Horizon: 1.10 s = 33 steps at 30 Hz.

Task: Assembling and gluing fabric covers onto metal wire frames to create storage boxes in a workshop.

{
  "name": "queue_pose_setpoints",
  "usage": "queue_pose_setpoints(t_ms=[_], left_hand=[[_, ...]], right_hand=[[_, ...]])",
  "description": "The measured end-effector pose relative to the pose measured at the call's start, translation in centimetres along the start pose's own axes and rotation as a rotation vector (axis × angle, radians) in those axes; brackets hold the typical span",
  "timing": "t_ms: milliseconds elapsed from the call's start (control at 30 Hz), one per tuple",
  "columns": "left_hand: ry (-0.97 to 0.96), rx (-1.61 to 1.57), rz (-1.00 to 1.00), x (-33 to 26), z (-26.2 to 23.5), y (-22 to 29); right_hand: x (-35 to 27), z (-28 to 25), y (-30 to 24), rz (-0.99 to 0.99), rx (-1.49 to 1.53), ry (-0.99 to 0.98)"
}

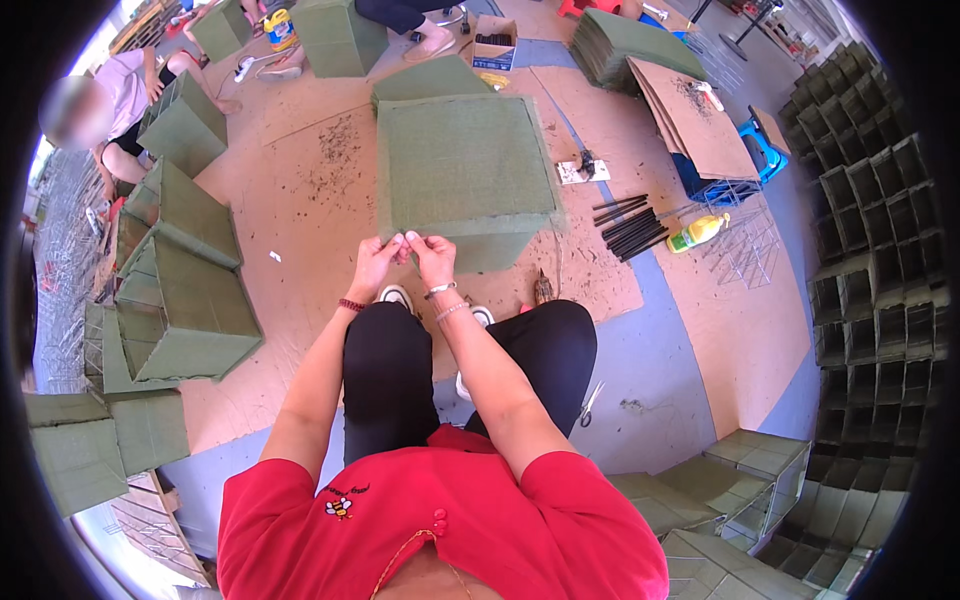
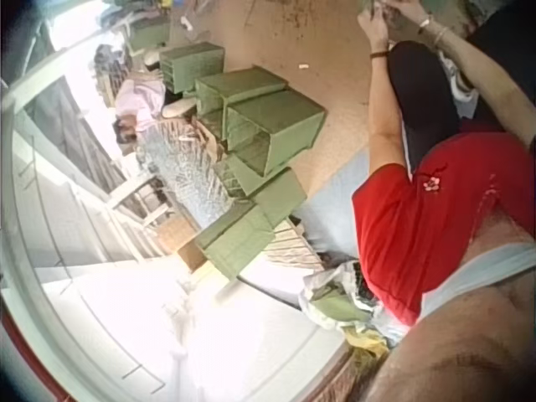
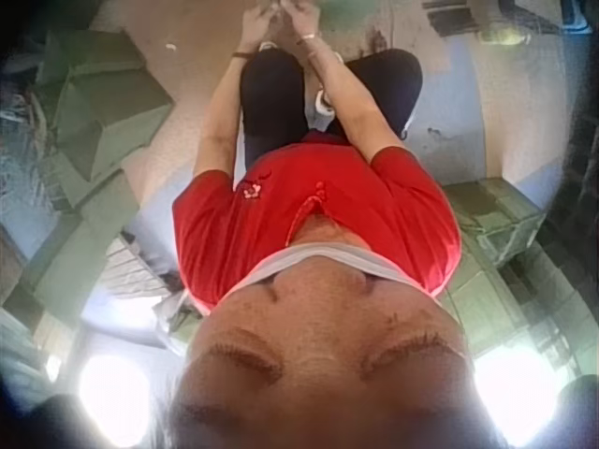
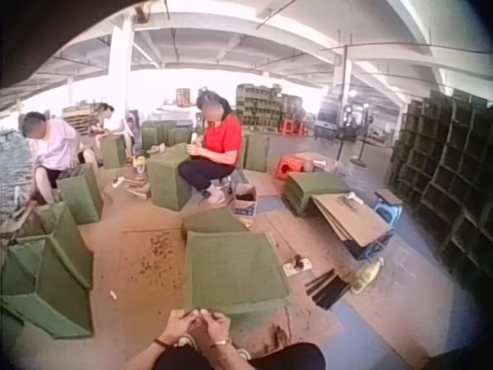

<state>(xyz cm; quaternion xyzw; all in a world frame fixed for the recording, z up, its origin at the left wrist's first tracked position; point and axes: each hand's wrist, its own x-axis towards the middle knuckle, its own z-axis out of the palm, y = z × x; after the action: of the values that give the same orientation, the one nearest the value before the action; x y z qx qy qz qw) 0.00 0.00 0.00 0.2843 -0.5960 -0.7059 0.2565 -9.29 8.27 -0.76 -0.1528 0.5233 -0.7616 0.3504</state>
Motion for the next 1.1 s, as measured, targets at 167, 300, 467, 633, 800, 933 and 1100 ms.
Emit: queue_pose_setpoints(t_ms=[167, 300, 467, 633, 800, 933, 1100], left_hand=[[0.009, 0.095, 0.1, 0.7, 0.0, 1.2], [0.04, 0.114, 0.131, 0.1, 0.2, 0.8], [0.07, 0.15, 0.119, 0.4, -0.5, 0.2], [0.023, 0.116, 0.127, 0.1, -0.1, 0.0], [0.012, 0.14, 0.099, -0.1, -0.7, 0.2], [-0.01, 0.057, 0.085, 0.2, -1.1, 0.7], [0.015, -0.189, -0.014, 2.0, -4.7, 1.8]], right_hand=[[0.8, -0.7, -1.2, -0.029, -0.034, 0.064], [0.9, -3.0, -1.4, -0.058, 0.014, 0.166], [0.5, -2.3, -1.4, -0.044, 0.042, 0.167], [0.5, -3.3, -2.0, 0.013, -0.003, 0.084], [0.8, -4.7, -2.1, -0.058, 0.085, 0.236], [1.7, -6.0, -2.2, -0.065, 0.128, 0.288], [1.5, -5.3, -2.2, -0.049, 0.17, 0.257]])
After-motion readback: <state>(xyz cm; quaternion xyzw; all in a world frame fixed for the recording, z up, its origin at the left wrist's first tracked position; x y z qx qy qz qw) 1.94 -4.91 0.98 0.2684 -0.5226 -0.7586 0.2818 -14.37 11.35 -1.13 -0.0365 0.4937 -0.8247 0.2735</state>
